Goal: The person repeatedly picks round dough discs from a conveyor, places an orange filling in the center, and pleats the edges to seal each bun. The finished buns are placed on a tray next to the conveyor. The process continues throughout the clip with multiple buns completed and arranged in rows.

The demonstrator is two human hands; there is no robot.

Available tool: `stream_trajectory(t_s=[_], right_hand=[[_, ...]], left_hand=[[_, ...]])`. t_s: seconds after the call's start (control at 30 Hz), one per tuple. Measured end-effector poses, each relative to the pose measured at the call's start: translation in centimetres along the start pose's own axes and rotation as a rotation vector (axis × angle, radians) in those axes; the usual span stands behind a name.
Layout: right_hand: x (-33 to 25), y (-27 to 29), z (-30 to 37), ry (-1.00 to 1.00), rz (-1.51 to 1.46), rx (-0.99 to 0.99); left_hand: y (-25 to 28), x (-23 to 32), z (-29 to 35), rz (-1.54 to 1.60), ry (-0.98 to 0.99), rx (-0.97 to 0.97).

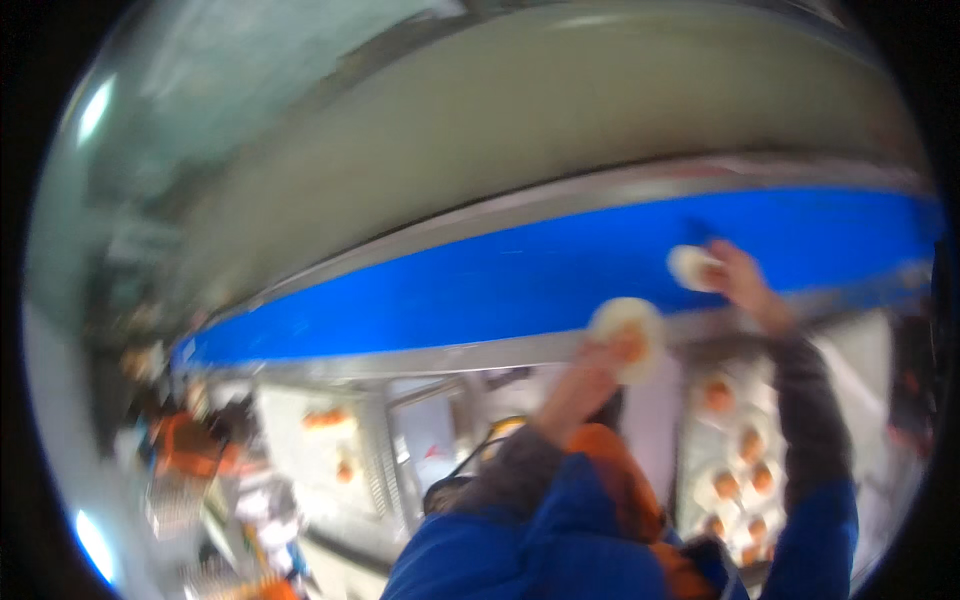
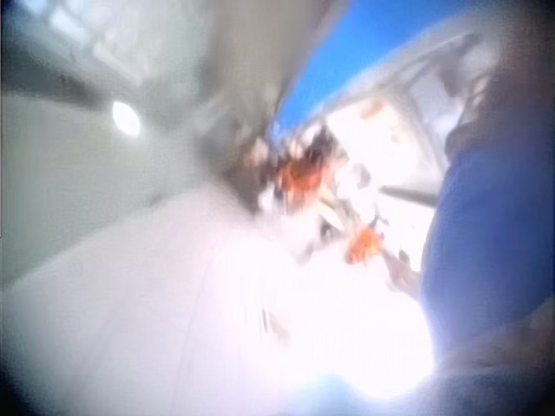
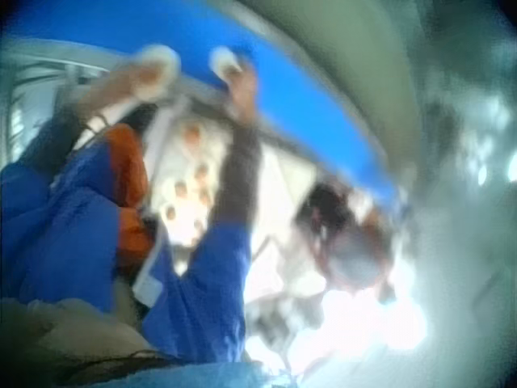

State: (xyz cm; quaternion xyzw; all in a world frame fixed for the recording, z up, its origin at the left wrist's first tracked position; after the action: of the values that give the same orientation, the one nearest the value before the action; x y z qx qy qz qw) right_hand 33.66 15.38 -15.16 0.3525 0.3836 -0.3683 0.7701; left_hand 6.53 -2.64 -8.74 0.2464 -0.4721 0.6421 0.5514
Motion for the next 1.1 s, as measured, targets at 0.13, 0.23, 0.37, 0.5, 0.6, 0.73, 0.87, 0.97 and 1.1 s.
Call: stream_trajectory(t_s=[0.13,0.23,0.37,0.5,0.6,0.73,0.87,0.97,1.1], right_hand=[[-3.7,0.0,6.2,0.197,-0.117,-0.002],[-6.4,3.9,15.0,0.148,0.070,0.247],[-2.8,6.9,30.7,0.006,-0.336,0.412],[5.9,5.9,40.2,-0.376,-0.426,0.602],[9.9,4.6,42.2,-0.358,-0.471,0.648],[13.5,1.9,44.3,-0.516,-0.435,0.867],[12.5,0.2,44.6,-0.469,0.061,1.002],[10.8,-2.2,47.9,-0.424,0.237,1.415],[11.4,-9.3,55.1,-0.363,-0.016,1.602]], left_hand=[[-0.4,1.6,5.5,0.405,-0.036,-0.076],[-0.6,2.9,6.5,0.297,-0.006,-0.057],[-2.1,3.2,7.0,0.129,0.023,-0.139],[-7.3,3.0,5.7,0.028,0.143,-0.197],[-15.1,2.4,3.2,-0.113,0.178,-0.515],[-25.1,0.1,1.0,-0.204,0.173,-0.869],[-32.7,-4.4,-2.2,-0.614,0.196,-0.983],[-35.7,-6.5,-3.6,-1.547,-0.357,-1.214],[-37.2,-5.3,-1.0,-1.587,-0.890,-1.191]])
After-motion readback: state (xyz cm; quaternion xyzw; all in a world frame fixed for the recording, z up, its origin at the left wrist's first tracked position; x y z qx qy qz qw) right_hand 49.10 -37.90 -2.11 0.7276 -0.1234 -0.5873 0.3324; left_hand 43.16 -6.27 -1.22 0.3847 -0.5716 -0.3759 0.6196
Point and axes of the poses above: each hand's wrist, its own z-axis away from the middle knuckle, its own y-axis out of the back of the hand, x = y × z, the point moved 5 cm from there along -z, towards the middle knuckle, and after that the axes turned 6 degrees about -y, right-handed, at the moved point
